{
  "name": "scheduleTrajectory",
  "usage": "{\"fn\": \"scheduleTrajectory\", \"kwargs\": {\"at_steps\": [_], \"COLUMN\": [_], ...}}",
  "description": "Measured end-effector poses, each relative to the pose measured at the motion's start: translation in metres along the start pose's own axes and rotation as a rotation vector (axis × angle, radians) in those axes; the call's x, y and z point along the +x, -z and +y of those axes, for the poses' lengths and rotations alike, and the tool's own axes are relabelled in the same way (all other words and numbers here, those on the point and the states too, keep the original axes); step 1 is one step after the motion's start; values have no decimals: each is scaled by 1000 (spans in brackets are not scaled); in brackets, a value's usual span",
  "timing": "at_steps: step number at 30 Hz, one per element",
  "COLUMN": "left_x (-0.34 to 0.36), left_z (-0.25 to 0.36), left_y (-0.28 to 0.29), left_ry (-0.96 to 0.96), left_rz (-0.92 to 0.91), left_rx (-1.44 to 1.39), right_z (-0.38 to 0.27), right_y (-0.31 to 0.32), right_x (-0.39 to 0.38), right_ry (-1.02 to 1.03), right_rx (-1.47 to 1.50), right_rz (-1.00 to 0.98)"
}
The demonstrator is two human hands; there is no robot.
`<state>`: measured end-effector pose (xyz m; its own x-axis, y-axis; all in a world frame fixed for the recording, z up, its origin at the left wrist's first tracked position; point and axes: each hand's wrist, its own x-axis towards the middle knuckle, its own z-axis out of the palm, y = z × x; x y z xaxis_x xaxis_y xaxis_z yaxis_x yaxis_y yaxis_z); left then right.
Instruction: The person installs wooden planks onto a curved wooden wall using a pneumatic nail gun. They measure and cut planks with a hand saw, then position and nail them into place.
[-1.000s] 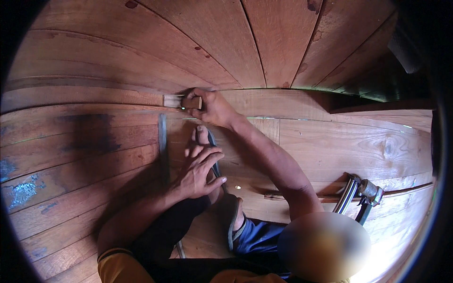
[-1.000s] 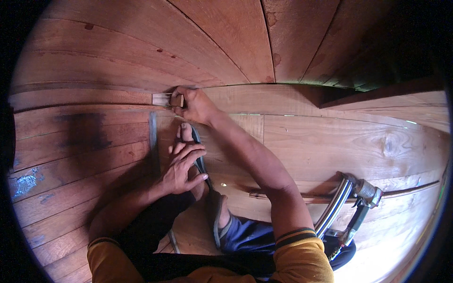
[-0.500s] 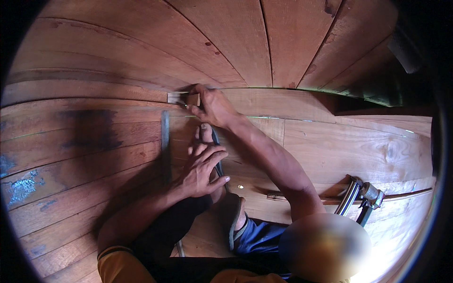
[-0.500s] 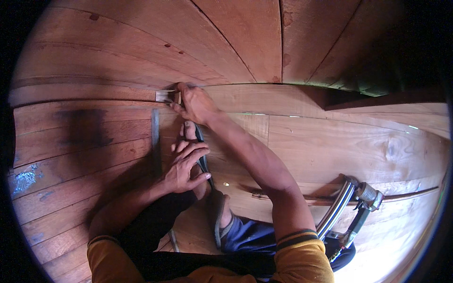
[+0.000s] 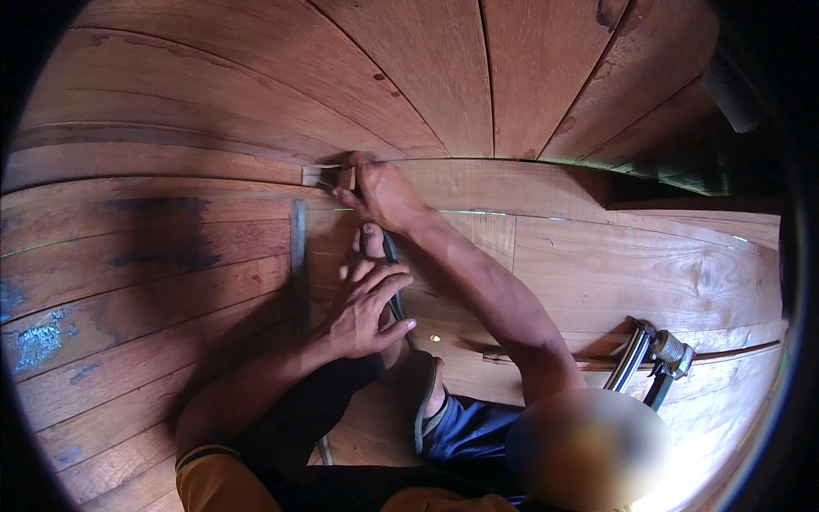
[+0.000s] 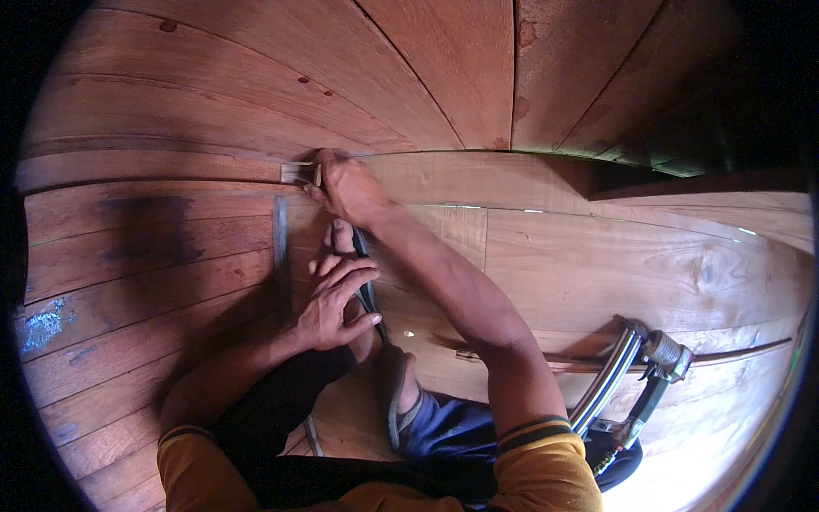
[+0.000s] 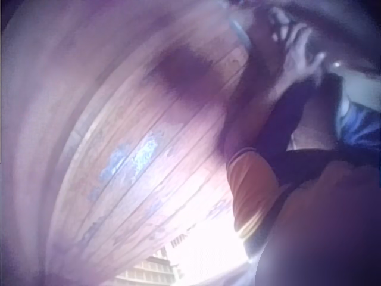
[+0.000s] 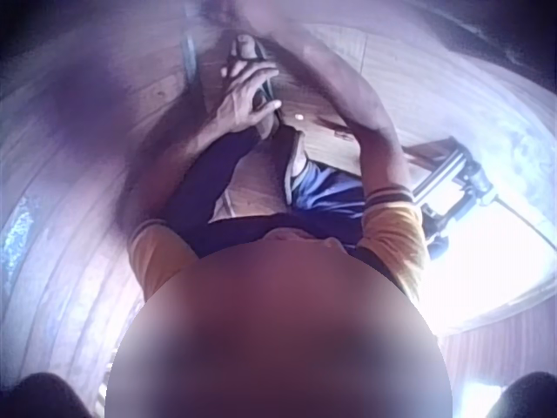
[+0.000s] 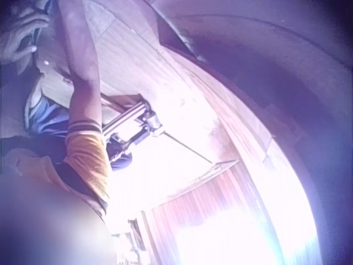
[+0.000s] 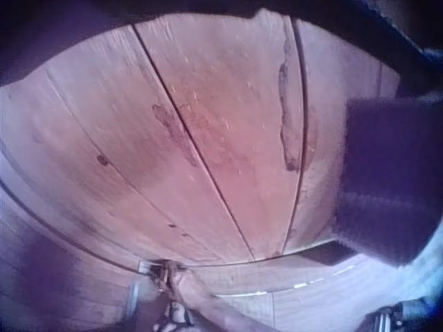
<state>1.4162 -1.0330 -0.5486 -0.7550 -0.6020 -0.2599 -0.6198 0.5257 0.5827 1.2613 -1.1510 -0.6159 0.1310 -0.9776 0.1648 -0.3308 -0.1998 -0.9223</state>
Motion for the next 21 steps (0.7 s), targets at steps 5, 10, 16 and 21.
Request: {"fn": "scheduleTrajectory", "kwargs": {"at_steps": [5,10,16,21], "left_x": [0,1,0,0], "left_z": [0,1,1,-1], "left_y": [0,1,4,0], "left_ry": [4,-1,-36,3], "left_rz": [-3,4,-15,23], "left_rx": [30,23,47,12], "right_z": [-1,-1,-3,-9], "right_y": [-4,-9,-11,-9], "right_x": [6,8,11,9], "right_ry": [51,71,41,11], "right_rx": [-38,-63,-116,-164], "right_rz": [-14,14,-14,-26]}}
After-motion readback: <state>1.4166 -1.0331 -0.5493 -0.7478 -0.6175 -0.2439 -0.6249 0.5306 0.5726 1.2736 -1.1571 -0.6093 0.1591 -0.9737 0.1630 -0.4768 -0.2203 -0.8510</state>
